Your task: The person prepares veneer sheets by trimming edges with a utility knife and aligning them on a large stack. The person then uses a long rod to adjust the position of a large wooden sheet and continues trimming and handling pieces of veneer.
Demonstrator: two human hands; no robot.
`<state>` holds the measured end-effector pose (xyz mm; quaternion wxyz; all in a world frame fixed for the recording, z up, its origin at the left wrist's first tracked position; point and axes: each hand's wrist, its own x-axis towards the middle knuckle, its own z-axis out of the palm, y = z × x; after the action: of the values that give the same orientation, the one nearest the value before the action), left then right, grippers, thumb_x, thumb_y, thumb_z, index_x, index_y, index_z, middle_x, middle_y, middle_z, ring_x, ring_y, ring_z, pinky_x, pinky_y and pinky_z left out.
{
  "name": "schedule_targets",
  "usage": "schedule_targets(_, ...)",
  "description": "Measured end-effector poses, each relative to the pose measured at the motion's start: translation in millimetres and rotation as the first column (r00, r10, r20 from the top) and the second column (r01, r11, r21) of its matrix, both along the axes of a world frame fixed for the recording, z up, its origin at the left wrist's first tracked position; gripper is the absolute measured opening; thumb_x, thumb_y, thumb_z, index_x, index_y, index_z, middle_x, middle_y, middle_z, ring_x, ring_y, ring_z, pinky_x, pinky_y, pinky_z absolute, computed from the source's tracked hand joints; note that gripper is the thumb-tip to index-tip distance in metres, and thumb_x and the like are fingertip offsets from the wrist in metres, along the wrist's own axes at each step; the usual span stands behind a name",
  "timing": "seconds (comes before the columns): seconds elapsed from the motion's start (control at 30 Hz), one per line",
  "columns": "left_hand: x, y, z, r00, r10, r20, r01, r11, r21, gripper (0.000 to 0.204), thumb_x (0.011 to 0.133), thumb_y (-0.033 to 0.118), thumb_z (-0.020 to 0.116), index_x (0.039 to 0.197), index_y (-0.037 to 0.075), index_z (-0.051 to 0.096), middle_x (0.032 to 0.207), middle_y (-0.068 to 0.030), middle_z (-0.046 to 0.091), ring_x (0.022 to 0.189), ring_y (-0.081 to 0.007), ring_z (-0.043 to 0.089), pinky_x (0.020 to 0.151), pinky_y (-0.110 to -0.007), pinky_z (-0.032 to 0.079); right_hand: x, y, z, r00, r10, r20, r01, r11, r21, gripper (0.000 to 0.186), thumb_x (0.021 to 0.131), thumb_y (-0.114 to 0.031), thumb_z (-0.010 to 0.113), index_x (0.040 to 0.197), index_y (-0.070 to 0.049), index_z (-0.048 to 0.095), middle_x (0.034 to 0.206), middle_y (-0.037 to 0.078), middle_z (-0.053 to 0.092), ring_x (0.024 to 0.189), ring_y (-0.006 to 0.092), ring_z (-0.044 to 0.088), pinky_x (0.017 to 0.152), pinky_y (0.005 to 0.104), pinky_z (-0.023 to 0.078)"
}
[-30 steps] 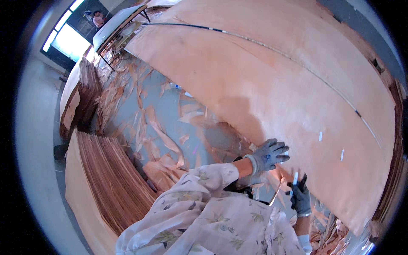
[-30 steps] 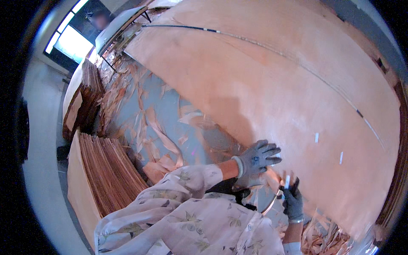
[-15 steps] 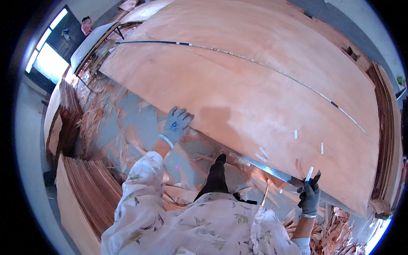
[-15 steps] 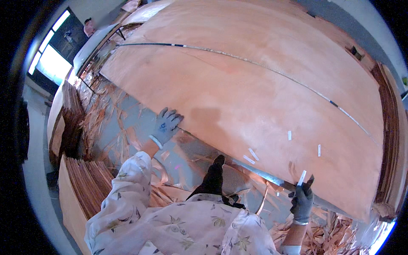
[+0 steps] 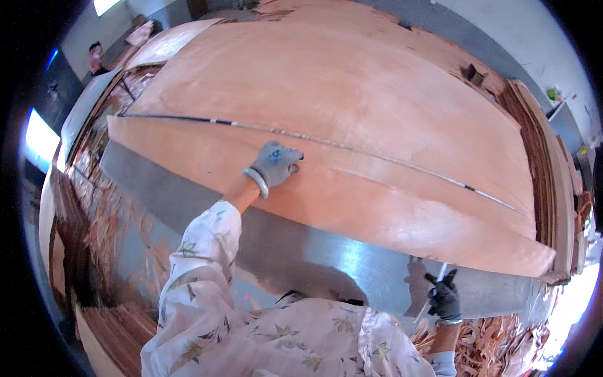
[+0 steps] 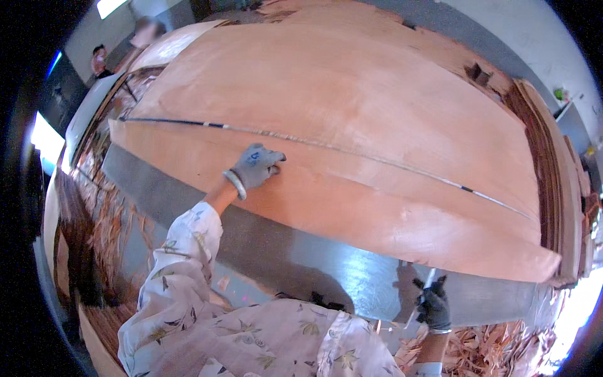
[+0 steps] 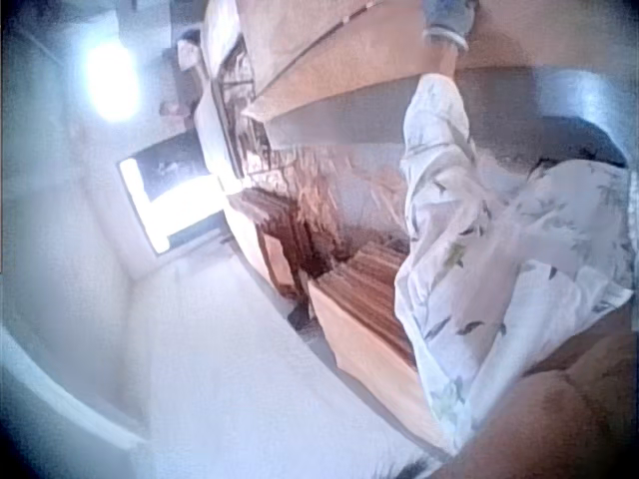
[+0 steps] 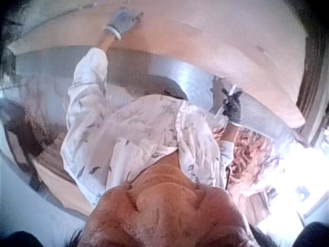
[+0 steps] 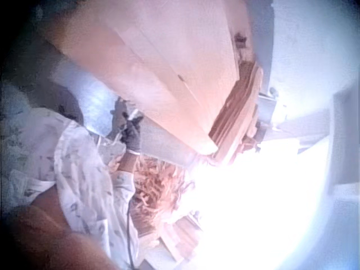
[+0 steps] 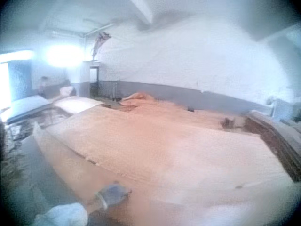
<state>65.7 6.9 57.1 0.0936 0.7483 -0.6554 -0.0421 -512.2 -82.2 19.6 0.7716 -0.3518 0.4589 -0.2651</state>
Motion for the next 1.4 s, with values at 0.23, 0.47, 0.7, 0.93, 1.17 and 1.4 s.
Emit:
schedule_targets(0.23, 47, -77, -62, 0.993, 0.041, -0.108, -0.037, 0.998, 0.041, 0.038, 0.082, 0.028, 0.056, 0.115, 0.01, 0.053, 0.105, -0.0219, 0.061, 0.099, -0.0365, 0.059, 0.09, -0.046, 0.042, 75, -18, -5, 0.98, -0.174, 0.101, 0.166, 0.983, 0.079, 0.041, 0.09, -0.01, 0.052, 0.13, -0.006, 0.042, 0.114, 0.016, 0.06, 0.073, 0.0183, 0.063, 0.054, 0.0249, 0.051)
schedule_targets(0.47, 69, -97, -75, 0.972, 0.182, 0.151, -0.207, 0.963, 0.17, 0.029, 0.08, 0.022, 0.055, 0.108, 0.013, 0.055, 0.098, -0.0135, 0.063, 0.097, -0.034, 0.059, 0.078, -0.046, 0.047, 83, -45, -18, 0.98, -0.107, 0.17, 0.092, 0.991, 0.093, 0.017, 0.089, -0.012, 0.056, 0.103, -0.004, 0.057, 0.087, 0.005, 0.061, 0.076, 0.0176, 0.062, 0.055, 0.024, 0.044)
schedule_targets(0.7, 72, -113, -65, 0.914, 0.165, 0.37, -0.25, 0.949, 0.194, 0.033, 0.078, 0.02, 0.059, 0.109, 0.012, 0.053, 0.11, -0.009, 0.056, 0.094, -0.0312, 0.058, 0.077, -0.045, 0.046, 97, -46, -8, 0.963, -0.268, 0.022, 0.266, 0.963, 0.045, 0.022, 0.086, -0.014, 0.059, 0.107, -0.007, 0.059, 0.08, 0.002, 0.061, 0.051, 0.0112, 0.052, 0.039, 0.0232, 0.038)
schedule_targets(0.93, 65, -103, 1, 0.969, -0.075, 0.235, 0.087, 0.995, -0.04, 0.024, 0.084, 0.025, 0.056, 0.1, 0.008, 0.05, 0.088, -0.0096, 0.061, 0.081, -0.0257, 0.061, 0.065, -0.037, 0.048, 73, -51, -36, 0.983, -0.183, -0.029, 0.183, 0.983, -0.004, 0.024, 0.084, -0.011, 0.062, 0.106, -0.005, 0.06, 0.081, 0.001, 0.061, 0.062, 0.0098, 0.055, 0.052, 0.0223, 0.043)
schedule_targets(1.17, 35, -39, 38, 0.953, -0.231, 0.195, 0.242, 0.97, -0.034, 0.013, 0.085, 0.025, 0.053, 0.093, 0.015, 0.049, 0.068, -0.0095, 0.058, 0.06, -0.0283, 0.059, 0.05, -0.04, 0.046, 81, -43, -32, 0.952, -0.238, -0.194, 0.232, 0.971, -0.052, 0.02, 0.082, -0.018, 0.066, 0.1, -0.012, 0.059, 0.065, -0.006, 0.052, 0.048, 0.0073, 0.046, 0.04, 0.0206, 0.033)
schedule_targets(1.4, 26, -15, 90, 0.913, -0.147, 0.381, 0.242, 0.946, -0.214, 0.017, 0.085, 0.027, 0.052, 0.101, 0.019, 0.053, 0.065, -0.0067, 0.058, 0.058, -0.0281, 0.061, 0.044, -0.041, 0.045, 69, -53, -47, 0.991, -0.085, -0.105, 0.077, 0.994, -0.078, 0.031, 0.087, -0.019, 0.058, 0.115, -0.006, 0.051, 0.077, 0.001, 0.055, 0.058, 0.0121, 0.051, 0.049, 0.0251, 0.042)
